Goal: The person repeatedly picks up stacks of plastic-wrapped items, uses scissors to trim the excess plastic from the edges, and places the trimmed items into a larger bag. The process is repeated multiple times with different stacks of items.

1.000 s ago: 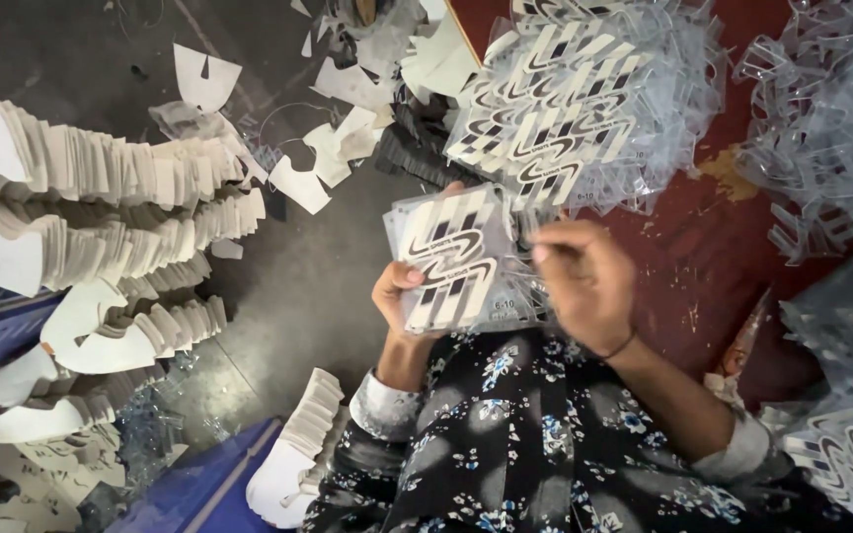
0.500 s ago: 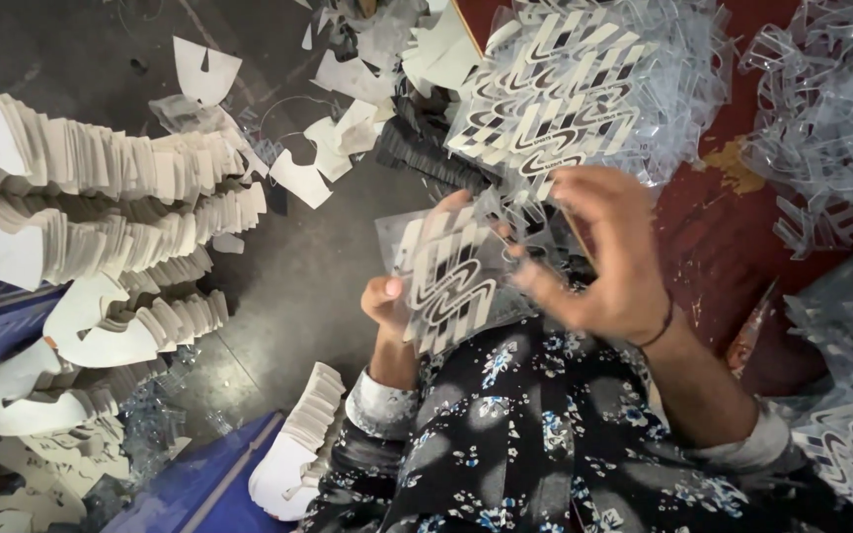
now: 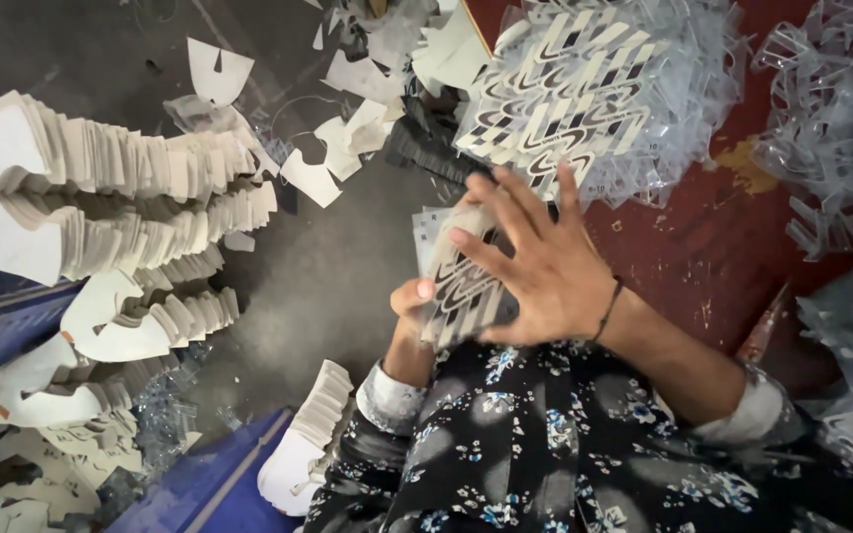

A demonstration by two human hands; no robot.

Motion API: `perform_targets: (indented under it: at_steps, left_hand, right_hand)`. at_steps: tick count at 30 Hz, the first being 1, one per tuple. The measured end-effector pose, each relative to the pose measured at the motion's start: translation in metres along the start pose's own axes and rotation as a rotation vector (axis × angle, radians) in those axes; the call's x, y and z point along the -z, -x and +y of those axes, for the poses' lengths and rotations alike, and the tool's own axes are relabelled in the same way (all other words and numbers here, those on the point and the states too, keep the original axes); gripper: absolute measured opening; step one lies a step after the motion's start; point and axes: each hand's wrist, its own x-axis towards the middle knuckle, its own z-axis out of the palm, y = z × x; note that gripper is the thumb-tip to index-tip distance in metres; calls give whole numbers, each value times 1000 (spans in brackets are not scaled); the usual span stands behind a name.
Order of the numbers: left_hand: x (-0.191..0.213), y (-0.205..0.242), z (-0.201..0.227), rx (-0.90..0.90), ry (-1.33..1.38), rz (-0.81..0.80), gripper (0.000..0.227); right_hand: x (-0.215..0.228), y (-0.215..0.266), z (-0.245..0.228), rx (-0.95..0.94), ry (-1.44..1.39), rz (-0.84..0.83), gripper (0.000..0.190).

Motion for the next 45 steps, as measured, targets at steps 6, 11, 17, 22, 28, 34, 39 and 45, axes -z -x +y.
perform_targets:
  at_steps: [6,11,17,22,28,34,39,45]
  left_hand:
    - [-22,-16,8,-113,60,-105,115]
    - [-22,-24,8,-167,-61,-35,119]
    - [-30,-27,6,-186,4,25,114]
    - [-24,-27,13,-196,-53,-17,110]
    - [-27,-25,11,-103,-30,-60,104]
    - [-30,-28,5,-195,14,23,98]
    - [6,-23,-8,-182,97,64,105]
    - [1,-16,-7,-160,-147,64,111]
  right_hand:
    - [-3,6,-1,25,-86,134,119]
    - [-14,14,3,-45,42,62,84]
    - [-2,6,-6,7,64,41,52]
    - [-11,28,15,20,-208,47,29]
    - [4,60,53,-241,-1271,1096,19]
    - [23,29,26,-70,-371,1166,28]
    - [-22,27,1,104,-107,222,20]
    - [-23,37,4,147,-281,109,22]
